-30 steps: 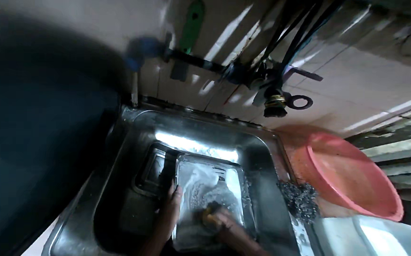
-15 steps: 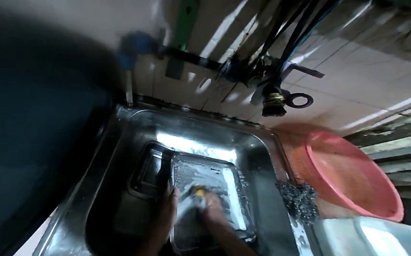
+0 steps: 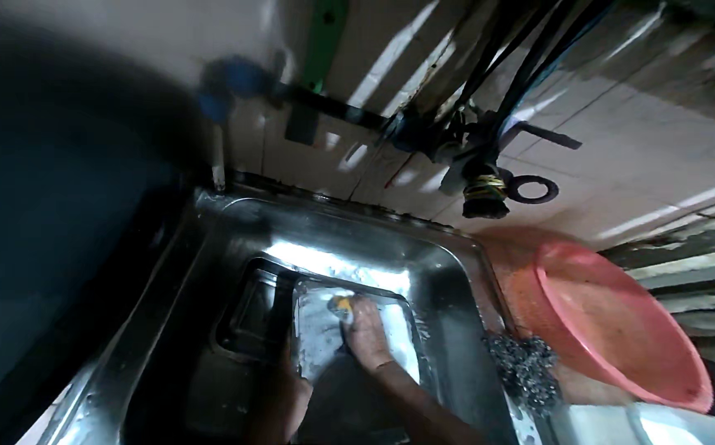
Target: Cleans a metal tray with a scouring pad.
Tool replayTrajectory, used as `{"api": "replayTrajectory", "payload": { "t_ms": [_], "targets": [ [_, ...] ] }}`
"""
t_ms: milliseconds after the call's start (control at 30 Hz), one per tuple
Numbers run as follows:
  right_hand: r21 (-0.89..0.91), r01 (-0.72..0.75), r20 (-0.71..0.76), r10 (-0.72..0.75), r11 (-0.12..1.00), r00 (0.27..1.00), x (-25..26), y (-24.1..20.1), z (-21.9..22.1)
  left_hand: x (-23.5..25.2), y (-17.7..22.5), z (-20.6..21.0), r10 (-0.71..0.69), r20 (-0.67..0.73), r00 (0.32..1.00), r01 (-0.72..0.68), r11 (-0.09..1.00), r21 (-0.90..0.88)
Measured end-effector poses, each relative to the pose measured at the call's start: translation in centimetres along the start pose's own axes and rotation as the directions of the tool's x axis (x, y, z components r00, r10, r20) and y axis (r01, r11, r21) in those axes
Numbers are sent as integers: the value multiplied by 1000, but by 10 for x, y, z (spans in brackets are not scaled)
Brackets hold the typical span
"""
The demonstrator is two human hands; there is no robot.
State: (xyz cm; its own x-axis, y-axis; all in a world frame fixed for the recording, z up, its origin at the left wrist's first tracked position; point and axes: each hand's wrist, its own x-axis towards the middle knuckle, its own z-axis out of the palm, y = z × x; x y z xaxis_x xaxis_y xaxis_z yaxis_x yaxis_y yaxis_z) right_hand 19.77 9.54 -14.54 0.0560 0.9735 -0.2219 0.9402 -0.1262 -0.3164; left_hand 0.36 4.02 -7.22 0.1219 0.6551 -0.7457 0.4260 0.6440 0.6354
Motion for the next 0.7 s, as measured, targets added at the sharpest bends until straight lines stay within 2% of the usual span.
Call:
{"api": "replayTrajectory", "payload": {
  "t_ms": [100,200,367,600,700],
  "targets": [
    [-95,-188,90,197,977,976,10,45,-25,-4,6,0,-17,9,1000,16,999,36],
    [-240,-321,189,369,916,910,26,70,-44,-4,5,1,-4,-2,1000,4,1000,21],
    [-439,-225,342,394,870,853,20,67,-51,-2,0,5,43,-72,996,-45,999,-21],
    [-367,-106,504,293,924,813,-76,90,-40,6,-14,10,176,-144,974,-201,962,-184],
    [-360,-73,536,270,930,800,-99,93,-37,3,-11,8,160,-148,976,-183,970,-160]
  ]
}}
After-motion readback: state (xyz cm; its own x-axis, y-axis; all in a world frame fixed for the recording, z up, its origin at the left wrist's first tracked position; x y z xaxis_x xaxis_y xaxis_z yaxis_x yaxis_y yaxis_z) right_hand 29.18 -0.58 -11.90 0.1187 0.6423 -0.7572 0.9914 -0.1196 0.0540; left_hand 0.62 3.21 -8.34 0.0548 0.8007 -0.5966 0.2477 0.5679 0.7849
